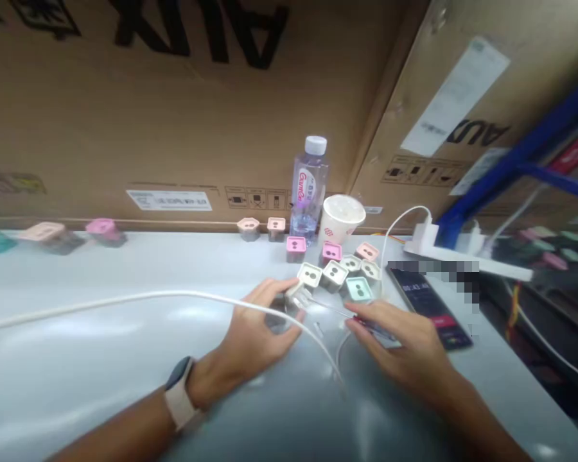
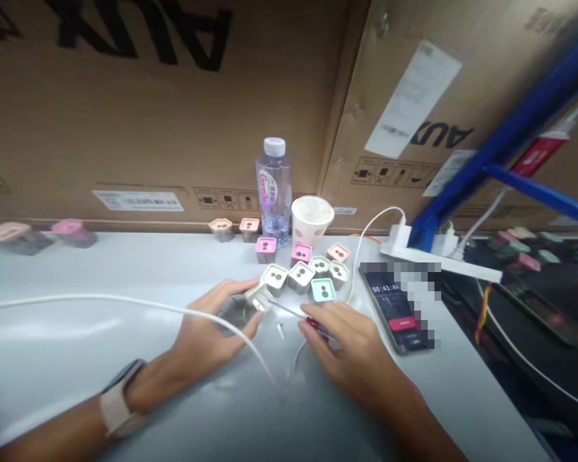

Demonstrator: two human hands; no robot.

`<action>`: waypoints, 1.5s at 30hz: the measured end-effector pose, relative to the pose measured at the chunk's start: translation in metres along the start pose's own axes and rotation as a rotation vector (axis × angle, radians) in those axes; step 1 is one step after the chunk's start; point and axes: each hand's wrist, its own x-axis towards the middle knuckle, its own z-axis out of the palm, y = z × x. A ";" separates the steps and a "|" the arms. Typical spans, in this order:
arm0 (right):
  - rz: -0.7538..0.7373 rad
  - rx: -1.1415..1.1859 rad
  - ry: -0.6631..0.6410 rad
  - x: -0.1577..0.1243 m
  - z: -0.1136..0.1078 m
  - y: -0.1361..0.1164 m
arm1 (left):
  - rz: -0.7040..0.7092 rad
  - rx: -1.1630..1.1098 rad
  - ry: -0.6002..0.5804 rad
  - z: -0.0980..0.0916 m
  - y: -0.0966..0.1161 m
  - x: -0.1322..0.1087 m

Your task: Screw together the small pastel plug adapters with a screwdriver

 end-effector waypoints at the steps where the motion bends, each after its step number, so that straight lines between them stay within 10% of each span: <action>1: 0.027 0.002 -0.048 -0.002 0.001 0.001 | -0.003 0.004 -0.001 0.000 -0.001 0.000; 9: 0.213 0.099 -0.260 -0.001 0.014 -0.007 | 0.022 -0.006 0.051 0.002 0.000 -0.002; 29: 0.198 0.129 -0.171 -0.001 0.011 -0.017 | 0.054 -0.082 -0.106 -0.018 0.017 0.013; 45: 0.222 0.177 -0.175 0.000 0.013 -0.028 | -0.325 -0.409 -0.282 -0.021 0.044 0.009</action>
